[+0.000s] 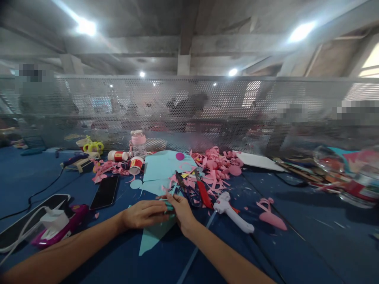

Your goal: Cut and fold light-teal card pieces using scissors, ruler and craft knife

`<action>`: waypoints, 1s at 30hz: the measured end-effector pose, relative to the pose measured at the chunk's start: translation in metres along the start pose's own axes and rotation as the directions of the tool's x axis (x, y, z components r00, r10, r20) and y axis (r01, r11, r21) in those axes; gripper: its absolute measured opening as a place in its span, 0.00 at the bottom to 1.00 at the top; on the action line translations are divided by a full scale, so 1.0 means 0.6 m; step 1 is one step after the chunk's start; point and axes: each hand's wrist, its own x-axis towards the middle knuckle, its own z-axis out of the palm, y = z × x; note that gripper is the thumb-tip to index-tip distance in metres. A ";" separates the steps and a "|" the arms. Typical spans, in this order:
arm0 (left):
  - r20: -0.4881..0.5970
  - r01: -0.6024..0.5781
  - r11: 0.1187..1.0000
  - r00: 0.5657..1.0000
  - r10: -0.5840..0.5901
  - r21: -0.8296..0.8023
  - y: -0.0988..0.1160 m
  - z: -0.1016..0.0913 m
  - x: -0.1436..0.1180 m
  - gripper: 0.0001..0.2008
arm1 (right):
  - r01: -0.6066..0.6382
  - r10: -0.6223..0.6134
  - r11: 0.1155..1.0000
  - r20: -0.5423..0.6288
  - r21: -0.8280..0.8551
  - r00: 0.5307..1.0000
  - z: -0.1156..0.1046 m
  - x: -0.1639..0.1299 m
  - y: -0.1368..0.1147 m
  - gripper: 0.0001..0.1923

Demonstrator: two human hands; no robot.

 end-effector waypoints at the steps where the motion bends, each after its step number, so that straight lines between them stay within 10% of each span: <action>1: -0.007 0.045 0.999 0.999 -0.045 0.016 -0.005 -0.001 -0.005 0.13 | -0.004 0.005 0.999 -0.043 0.034 0.999 -0.004 0.003 -0.002 0.19; 5: -0.092 0.316 0.939 0.948 -0.306 0.136 -0.032 -0.003 -0.025 0.22 | 0.006 0.004 0.995 -0.107 0.095 0.994 -0.015 0.012 -0.009 0.18; 9: -0.118 0.605 0.782 0.797 -0.593 0.152 -0.056 0.004 -0.039 0.35 | 0.040 -0.029 0.994 -0.101 0.104 0.994 -0.014 0.012 -0.013 0.15; 15: -0.076 0.736 0.625 0.661 -0.746 0.261 -0.075 0.019 -0.066 0.25 | 0.036 0.001 0.977 -0.172 0.210 0.985 -0.020 0.014 -0.016 0.08; 20: -0.087 0.814 0.360 0.444 -0.892 0.455 -0.082 0.050 -0.100 0.23 | 0.035 -0.029 0.998 -0.142 0.045 0.990 -0.023 0.020 -0.008 0.15; 30: 0.030 0.768 0.383 0.430 -0.902 0.513 -0.078 0.036 -0.084 0.20 | -0.043 0.034 0.980 -0.051 -0.195 0.998 -0.021 0.020 -0.004 0.22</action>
